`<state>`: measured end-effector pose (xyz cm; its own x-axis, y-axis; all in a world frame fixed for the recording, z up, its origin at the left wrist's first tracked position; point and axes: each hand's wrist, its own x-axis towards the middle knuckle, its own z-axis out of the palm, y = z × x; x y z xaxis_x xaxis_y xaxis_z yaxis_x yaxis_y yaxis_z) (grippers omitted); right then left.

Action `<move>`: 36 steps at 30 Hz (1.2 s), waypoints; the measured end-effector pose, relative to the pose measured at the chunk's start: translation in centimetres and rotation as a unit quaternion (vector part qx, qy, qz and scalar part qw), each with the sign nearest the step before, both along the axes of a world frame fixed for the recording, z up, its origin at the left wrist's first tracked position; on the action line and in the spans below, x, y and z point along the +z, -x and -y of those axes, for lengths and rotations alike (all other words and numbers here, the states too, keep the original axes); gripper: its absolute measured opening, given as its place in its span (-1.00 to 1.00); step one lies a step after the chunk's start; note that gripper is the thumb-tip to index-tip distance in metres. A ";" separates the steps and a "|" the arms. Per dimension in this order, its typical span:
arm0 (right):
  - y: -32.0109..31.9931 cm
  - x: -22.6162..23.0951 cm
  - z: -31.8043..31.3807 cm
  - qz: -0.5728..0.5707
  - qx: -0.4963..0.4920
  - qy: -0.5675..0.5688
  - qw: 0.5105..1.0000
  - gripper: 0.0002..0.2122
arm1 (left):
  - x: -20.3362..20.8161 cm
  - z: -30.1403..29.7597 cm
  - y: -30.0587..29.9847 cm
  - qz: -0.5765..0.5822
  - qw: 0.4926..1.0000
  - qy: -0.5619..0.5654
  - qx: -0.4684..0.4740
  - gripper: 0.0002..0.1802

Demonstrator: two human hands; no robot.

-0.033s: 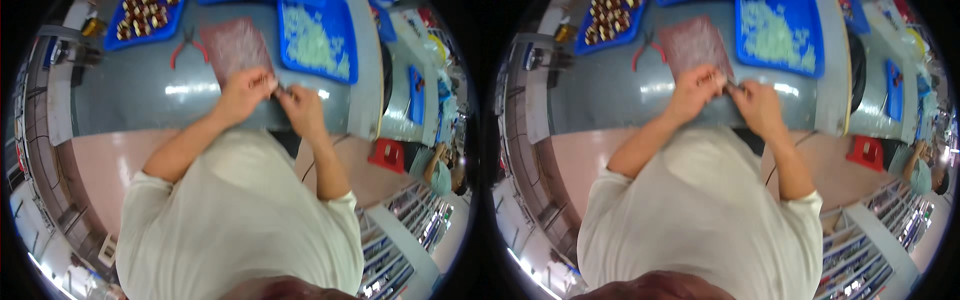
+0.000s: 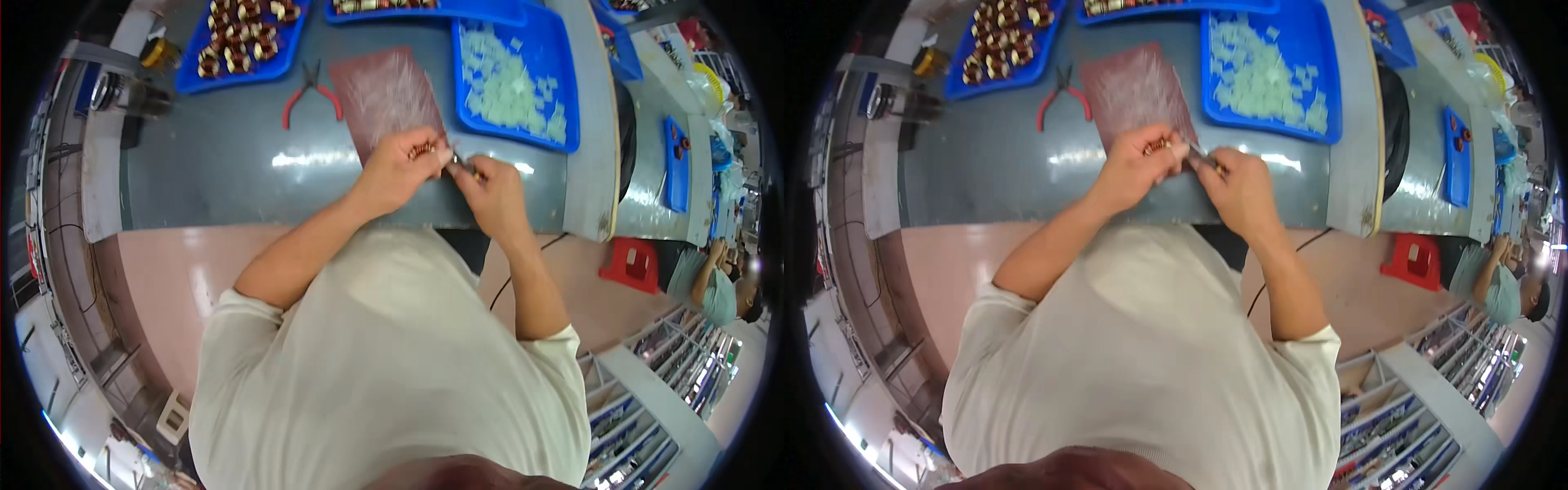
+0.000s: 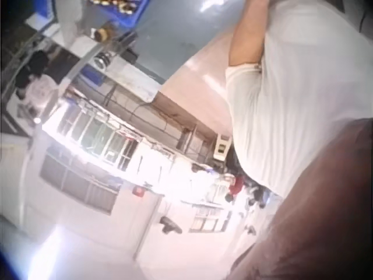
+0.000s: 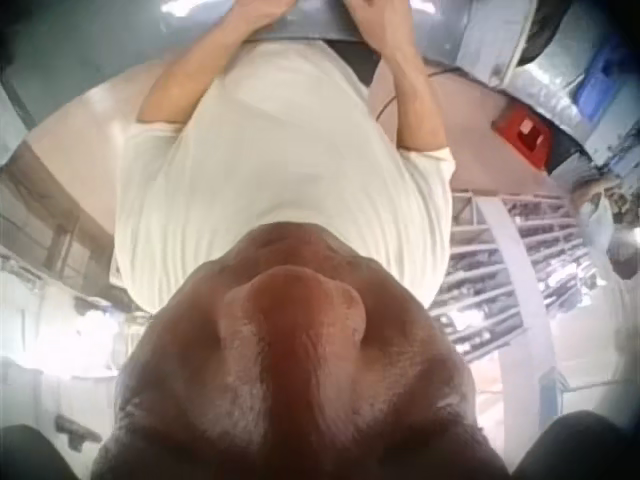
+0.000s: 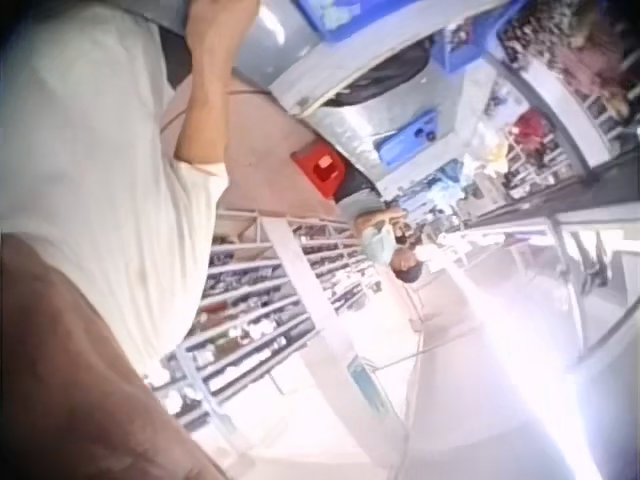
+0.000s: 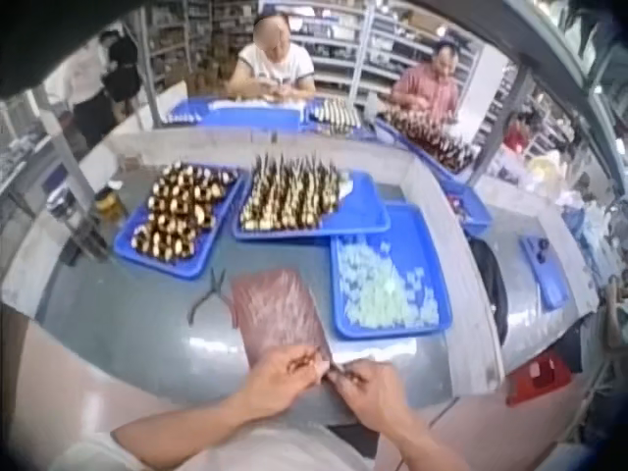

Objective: The recorder is assembling small copper-wound electronic components by adding plastic spacers and using pliers.

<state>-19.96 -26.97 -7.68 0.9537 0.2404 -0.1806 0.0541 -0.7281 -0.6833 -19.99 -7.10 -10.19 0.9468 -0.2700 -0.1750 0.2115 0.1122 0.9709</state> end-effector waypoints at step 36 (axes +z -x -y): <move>-2.2 2.9 -0.1 0.085 0.027 0.013 0.996 -0.83 | 1.5 -1.4 -0.7 -0.022 0.998 -0.015 -0.053 -0.75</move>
<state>-17.73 -26.89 -4.81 0.9569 0.2895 -0.0248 0.2066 -0.7381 -0.6423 -19.26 -5.67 -8.69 0.9048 -0.3619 -0.2245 0.2625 0.0587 0.9632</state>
